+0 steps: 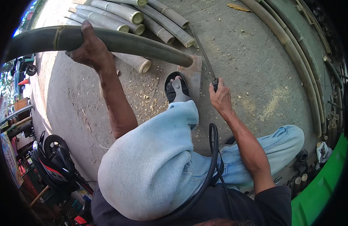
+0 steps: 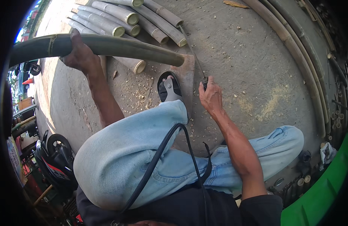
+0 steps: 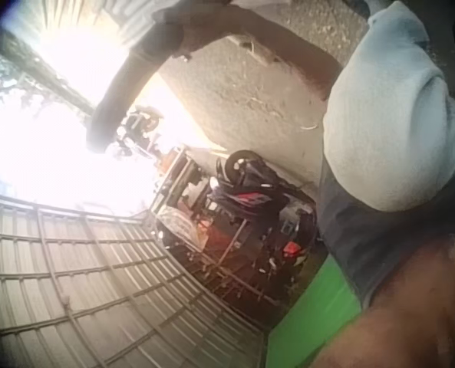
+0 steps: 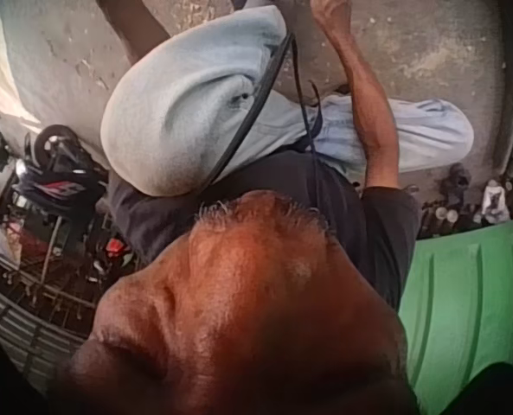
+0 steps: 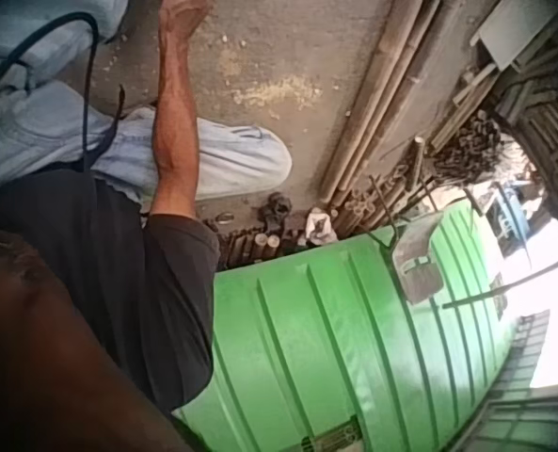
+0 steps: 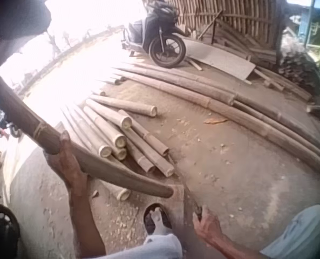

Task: Cutting and scoring bamboo stalks using a hand knife in an outdoor workshop.

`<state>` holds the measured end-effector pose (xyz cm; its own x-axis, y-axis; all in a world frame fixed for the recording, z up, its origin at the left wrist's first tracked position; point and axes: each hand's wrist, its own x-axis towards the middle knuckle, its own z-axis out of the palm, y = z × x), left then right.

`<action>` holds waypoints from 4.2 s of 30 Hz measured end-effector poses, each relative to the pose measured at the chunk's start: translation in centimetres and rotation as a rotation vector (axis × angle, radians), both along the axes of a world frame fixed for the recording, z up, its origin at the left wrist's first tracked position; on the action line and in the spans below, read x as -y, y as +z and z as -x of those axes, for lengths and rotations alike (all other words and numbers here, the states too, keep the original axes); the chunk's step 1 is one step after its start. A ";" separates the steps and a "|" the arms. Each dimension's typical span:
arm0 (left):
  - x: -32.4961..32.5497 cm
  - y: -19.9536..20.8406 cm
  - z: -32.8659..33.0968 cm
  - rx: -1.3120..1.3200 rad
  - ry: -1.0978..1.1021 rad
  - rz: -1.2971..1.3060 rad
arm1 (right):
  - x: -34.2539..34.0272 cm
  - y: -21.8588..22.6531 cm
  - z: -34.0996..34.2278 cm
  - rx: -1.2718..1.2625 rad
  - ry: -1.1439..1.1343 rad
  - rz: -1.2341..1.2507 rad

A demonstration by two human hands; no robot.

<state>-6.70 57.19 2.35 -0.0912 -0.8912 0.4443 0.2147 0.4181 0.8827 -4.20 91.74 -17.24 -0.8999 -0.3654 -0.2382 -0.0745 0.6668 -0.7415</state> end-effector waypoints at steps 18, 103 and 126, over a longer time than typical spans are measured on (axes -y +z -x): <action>3.1 -7.2 -2.3 0.252 0.162 -0.233 | -0.2 -6.8 -1.2 -0.207 0.136 -0.161; 6.1 -8.2 -6.6 -0.135 -0.261 -0.434 | 0.0 -7.5 -1.2 0.001 0.142 -0.257; 5.3 -6.8 -5.7 -0.047 0.034 -0.494 | 4.0 1.6 0.9 -0.296 0.036 0.166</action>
<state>-0.99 51.87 -4.44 -0.0489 -0.9984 -0.0285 0.2523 -0.0400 0.9668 -5.13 87.73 -15.65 -0.9068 -0.4103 0.0972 -0.3245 0.5318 -0.7822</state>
